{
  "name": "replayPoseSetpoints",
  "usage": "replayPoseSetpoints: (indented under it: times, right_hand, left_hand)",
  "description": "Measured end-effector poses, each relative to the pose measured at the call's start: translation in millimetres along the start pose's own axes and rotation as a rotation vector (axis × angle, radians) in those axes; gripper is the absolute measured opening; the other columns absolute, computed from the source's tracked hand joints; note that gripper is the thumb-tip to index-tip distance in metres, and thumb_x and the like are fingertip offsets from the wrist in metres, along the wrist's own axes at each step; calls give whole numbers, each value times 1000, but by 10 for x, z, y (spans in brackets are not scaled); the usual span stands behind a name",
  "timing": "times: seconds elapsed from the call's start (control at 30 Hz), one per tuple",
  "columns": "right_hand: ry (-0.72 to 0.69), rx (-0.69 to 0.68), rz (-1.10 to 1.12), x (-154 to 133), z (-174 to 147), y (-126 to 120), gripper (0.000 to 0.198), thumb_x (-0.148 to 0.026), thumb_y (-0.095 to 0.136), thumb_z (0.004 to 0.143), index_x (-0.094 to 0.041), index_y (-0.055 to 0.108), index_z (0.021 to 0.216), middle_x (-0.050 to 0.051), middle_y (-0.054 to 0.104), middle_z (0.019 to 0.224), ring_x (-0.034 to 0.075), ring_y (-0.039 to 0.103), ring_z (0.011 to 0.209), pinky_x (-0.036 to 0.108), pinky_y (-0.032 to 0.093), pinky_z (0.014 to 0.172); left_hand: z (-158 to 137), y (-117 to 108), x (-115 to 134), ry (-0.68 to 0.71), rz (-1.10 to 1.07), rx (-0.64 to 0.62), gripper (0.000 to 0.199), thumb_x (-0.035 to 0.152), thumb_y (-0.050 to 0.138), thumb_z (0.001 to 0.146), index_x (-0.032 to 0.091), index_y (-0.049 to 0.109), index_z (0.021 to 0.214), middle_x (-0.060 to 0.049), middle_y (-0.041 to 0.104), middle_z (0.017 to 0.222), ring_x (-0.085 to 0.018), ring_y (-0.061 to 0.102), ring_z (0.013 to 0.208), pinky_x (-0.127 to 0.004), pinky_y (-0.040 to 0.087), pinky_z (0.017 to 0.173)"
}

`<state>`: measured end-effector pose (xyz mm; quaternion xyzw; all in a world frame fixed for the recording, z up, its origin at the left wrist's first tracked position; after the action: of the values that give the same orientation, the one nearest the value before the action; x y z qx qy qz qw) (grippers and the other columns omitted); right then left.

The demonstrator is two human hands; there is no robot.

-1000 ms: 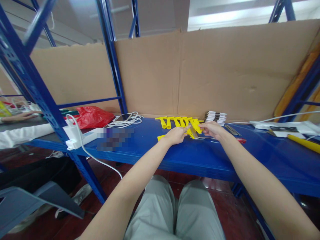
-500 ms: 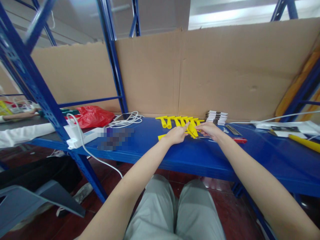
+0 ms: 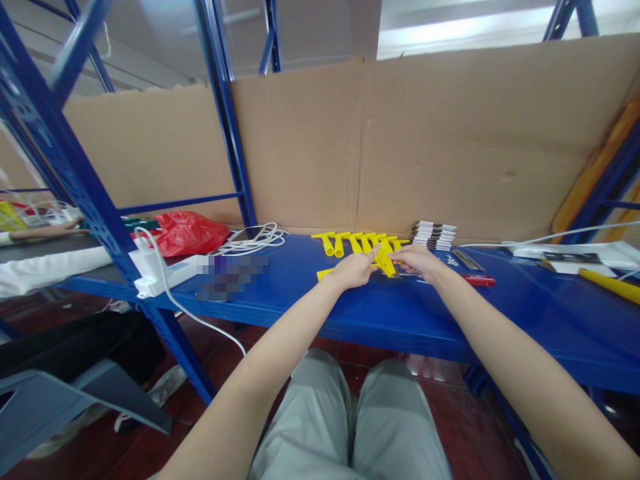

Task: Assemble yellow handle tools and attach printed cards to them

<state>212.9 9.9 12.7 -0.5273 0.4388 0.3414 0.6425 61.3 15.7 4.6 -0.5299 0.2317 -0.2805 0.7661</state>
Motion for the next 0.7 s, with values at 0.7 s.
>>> replayPoseSetpoints:
  times: [0.7]
  right_hand:
    - [-35, 118, -56, 31, 72, -127, 6, -16, 63, 74, -16, 59, 68, -3, 51, 53, 7, 41, 47, 20, 28, 43]
  left_hand:
    - [0, -22, 21, 88, 56, 17, 44, 22, 40, 95, 17, 48, 137, -13, 66, 110, -22, 63, 102, -31, 49, 87]
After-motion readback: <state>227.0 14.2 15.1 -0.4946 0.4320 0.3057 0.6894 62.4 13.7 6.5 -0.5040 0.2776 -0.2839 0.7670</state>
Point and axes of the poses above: each hand's wrist, its own z-axis towards the middle knuckle, its own y-axis out of the palm, x = y × z, the point moved 4 cm from there along z, towards the middle knuckle
